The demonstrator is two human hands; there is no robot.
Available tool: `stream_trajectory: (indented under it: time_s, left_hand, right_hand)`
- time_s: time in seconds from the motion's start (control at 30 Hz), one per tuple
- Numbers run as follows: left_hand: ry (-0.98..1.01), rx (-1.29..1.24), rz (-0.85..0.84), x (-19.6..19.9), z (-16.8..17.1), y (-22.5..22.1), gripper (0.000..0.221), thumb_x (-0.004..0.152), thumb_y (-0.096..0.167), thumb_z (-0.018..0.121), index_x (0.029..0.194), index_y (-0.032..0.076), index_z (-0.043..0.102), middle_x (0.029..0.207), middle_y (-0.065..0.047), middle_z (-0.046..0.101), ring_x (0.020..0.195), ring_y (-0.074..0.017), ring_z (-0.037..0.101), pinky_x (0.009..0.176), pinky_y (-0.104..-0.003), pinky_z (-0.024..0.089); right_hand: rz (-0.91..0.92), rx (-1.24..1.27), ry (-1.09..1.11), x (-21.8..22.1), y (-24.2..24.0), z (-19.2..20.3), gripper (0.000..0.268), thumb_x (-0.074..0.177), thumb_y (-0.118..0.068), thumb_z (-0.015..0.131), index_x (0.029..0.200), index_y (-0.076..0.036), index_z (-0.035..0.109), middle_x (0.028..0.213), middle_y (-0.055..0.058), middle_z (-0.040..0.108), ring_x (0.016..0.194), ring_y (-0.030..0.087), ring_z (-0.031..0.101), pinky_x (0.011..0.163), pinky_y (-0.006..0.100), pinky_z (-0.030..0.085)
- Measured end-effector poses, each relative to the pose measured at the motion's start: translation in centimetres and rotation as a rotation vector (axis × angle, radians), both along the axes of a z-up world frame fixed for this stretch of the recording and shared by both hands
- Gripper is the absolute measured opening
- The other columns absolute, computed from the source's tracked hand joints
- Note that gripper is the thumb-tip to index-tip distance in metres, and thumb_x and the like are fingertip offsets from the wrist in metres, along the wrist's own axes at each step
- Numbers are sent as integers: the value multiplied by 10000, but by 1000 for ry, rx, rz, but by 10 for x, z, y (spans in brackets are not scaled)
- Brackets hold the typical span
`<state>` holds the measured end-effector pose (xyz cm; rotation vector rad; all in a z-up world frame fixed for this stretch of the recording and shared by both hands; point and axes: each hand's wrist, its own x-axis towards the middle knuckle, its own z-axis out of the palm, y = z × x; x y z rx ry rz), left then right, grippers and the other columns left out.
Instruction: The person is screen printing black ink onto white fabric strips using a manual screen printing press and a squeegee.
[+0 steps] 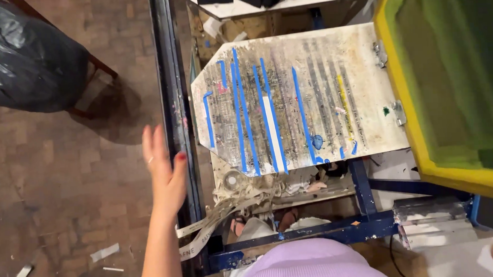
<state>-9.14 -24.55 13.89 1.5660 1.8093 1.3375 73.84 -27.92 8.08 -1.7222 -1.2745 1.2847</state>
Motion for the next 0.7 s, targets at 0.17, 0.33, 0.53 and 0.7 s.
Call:
stream_trajectory:
  time_s: [0.17,0.33,0.53,0.7]
  left_hand:
    - [-443,151,291,1,22,-89,535,1065,-93,400,1583,-66,269,1550,-267,456,1448,-369,483,1212,-441,445]
    - [-240,300,278,-4,20,-141,564,963,-268,306,1487,-107,441,1573,-265,447,1546,-439,384,1311,-471,359]
    - [-52,357,268,2,32,-154,539,990,-209,388,1484,-23,498,1626,-237,430,1614,-403,328,1342,-470,327]
    - [8,340,290,12,44,-165,414,1003,-164,490,1387,-45,590,1531,-233,545,1521,-354,472,1319,-461,396]
  right_hand:
    - [-129,-281,1734,-307,21,187,133,1179,-149,425,1145,-73,529,797,35,634,415,187,436,289,280,425]
    - [71,-543,1425,-336,15,155,272,1001,-249,427,1145,-59,558,1050,76,543,731,163,447,490,287,363]
    - [26,-834,1141,-448,9,95,522,953,-314,565,1253,113,532,1031,136,649,523,64,324,411,209,264]
    - [-115,-886,878,-501,5,57,474,878,-186,605,1277,60,535,1434,255,593,504,72,332,417,185,322]
